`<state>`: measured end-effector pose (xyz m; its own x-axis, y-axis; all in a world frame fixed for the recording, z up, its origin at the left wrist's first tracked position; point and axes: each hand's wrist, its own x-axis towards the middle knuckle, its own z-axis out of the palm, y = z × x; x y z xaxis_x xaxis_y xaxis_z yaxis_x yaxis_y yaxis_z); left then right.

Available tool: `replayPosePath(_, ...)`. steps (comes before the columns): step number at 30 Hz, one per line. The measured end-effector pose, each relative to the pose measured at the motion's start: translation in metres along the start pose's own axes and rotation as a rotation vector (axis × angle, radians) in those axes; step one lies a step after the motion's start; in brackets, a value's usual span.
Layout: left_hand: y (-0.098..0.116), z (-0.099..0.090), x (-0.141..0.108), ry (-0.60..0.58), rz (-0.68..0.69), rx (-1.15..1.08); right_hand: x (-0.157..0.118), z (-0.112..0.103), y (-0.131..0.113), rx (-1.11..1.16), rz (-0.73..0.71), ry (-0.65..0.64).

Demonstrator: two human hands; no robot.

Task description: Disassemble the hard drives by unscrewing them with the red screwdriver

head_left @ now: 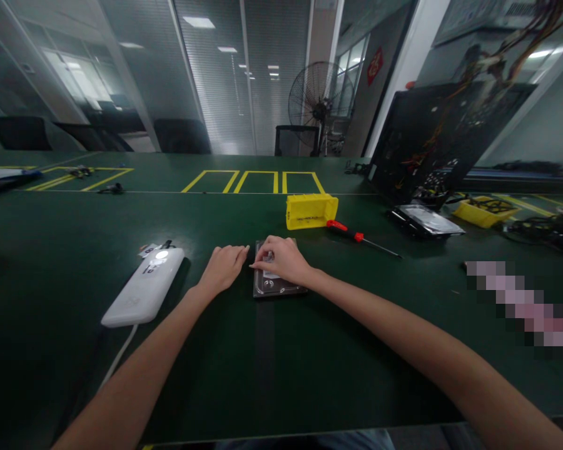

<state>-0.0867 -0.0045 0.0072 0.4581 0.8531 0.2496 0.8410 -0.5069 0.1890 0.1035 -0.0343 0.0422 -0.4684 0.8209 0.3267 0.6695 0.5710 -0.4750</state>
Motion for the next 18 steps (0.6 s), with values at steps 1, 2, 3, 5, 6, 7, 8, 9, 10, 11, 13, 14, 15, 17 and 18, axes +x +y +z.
replayPosePath(1, -0.001, 0.0, 0.003, 0.014, -0.015, -0.059, -0.001, 0.0, -0.002, -0.019, 0.02, 0.01)
replayPosePath(2, -0.002, 0.0, 0.007, 0.032, -0.033, -0.133, -0.001, 0.001, -0.004, -0.029, 0.035, 0.011)
replayPosePath(3, -0.002, 0.0, 0.014, 0.059, -0.057, -0.215, -0.001, 0.001, -0.006, -0.037, 0.049, 0.007)
replayPosePath(5, 0.001, -0.003, 0.032, 0.14, -0.086, -0.299, -0.001, 0.002, -0.007, -0.052, 0.077, 0.009)
replayPosePath(6, 0.004, -0.005, 0.044, 0.173, -0.081, -0.289, -0.001, 0.003, -0.007, -0.055, 0.092, 0.016)
replayPosePath(7, 0.008, -0.007, 0.057, 0.203, -0.071, -0.272, -0.001, 0.003, -0.007, -0.053, 0.103, 0.025)
replayPosePath(8, 0.012, -0.009, 0.07, 0.225, -0.064, -0.251, -0.001, 0.003, -0.006, -0.045, 0.111, 0.03)
replayPosePath(9, 0.018, -0.011, 0.083, 0.233, -0.051, -0.232, 0.0, 0.004, -0.006, -0.034, 0.114, 0.032)
replayPosePath(10, 0.024, -0.013, 0.095, 0.212, -0.036, -0.214, 0.0, 0.004, -0.005, -0.022, 0.114, 0.027)
replayPosePath(11, 0.031, -0.014, 0.106, 0.18, -0.023, -0.192, 0.001, 0.004, -0.004, -0.011, 0.111, 0.017)
replayPosePath(13, 0.045, -0.016, 0.123, 0.126, -0.01, -0.123, 0.002, 0.003, -0.001, 0.015, 0.103, -0.002)
replayPosePath(14, 0.051, -0.017, 0.129, 0.104, -0.009, -0.081, 0.003, 0.004, 0.001, 0.036, 0.099, -0.009)
replayPosePath(15, 0.057, -0.017, 0.134, 0.098, -0.009, -0.039, 0.003, 0.004, 0.003, 0.059, 0.09, -0.011)
replayPosePath(17, 0.066, -0.019, 0.139, 0.097, -0.01, 0.033, 0.002, 0.005, 0.007, 0.109, 0.054, -0.009)
replayPosePath(18, 0.069, -0.02, 0.141, 0.098, -0.012, 0.062, 0.002, 0.006, 0.009, 0.13, 0.031, -0.005)
